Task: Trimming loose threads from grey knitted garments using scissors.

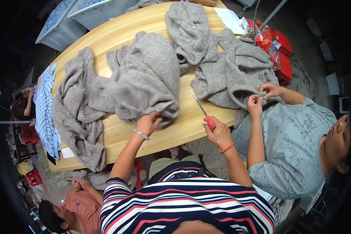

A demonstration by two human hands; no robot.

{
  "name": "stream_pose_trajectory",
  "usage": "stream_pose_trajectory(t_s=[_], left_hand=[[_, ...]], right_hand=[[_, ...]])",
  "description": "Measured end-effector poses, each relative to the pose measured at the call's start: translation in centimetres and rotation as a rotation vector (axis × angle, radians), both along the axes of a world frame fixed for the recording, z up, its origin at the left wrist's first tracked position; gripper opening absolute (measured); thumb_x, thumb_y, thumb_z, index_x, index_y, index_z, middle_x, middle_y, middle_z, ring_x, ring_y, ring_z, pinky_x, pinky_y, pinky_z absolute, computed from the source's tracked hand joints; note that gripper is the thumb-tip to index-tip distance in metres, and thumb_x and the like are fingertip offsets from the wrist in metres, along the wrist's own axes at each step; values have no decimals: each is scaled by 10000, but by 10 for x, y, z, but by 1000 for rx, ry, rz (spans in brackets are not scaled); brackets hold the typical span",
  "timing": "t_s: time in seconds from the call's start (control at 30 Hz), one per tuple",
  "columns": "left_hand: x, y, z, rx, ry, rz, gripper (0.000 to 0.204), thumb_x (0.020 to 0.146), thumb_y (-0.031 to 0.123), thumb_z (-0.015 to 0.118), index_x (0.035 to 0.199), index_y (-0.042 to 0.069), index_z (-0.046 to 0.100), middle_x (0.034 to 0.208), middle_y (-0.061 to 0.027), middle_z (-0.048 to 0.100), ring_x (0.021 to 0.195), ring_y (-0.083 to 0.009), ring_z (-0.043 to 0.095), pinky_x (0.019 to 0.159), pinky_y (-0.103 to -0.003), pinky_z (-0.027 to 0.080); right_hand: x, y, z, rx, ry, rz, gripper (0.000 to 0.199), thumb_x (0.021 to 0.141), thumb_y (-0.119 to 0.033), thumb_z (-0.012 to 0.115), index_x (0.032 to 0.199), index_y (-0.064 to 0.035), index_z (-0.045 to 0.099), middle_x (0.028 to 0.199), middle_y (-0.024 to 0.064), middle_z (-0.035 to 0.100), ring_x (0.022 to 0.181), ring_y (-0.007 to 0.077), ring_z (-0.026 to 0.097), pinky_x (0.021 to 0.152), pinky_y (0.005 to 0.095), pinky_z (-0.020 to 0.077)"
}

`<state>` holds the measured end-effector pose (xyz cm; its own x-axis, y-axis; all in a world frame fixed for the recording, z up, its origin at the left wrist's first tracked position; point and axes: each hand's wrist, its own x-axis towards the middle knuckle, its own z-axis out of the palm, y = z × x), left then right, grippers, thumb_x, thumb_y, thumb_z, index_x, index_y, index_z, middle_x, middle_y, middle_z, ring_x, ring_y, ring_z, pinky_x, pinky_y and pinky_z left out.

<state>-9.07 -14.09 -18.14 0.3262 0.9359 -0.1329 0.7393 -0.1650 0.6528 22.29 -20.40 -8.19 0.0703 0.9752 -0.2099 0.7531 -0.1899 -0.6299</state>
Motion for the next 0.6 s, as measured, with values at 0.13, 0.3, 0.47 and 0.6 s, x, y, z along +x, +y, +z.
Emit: stream_pose_trajectory(t_s=[0.13,0.3,0.47,0.6], left_hand=[[-16,-1,-23,193,-276,501,338,833,214,769,1067,18,623,913,-187,665,797,-338,646,737,-422,519],[-39,53,-31,207,-955,1196,551,792,217,834,1214,7,548,1096,-146,615,803,-218,628,654,-352,523],[-112,76,-43,33,-899,918,559,786,133,824,1268,24,562,1069,-125,656,811,-204,650,616,-322,551],[-58,115,104,-235,-1069,647,319,909,55,644,1220,55,575,1035,-87,678,829,-193,695,586,-325,612]], right_hand=[[-2,-1,-9,-30,-7,42,270,892,-291,654,1103,-122,637,846,220,685,826,445,659,741,513,522],[-22,12,-5,-36,9,116,272,895,-282,651,1105,-110,632,854,218,688,828,445,658,741,518,521],[-35,23,0,13,41,172,270,898,-275,647,1109,-108,628,847,215,688,827,444,659,737,518,521],[-22,17,-7,-15,12,103,268,896,-274,650,1112,-116,630,842,215,686,826,442,660,733,518,521]])
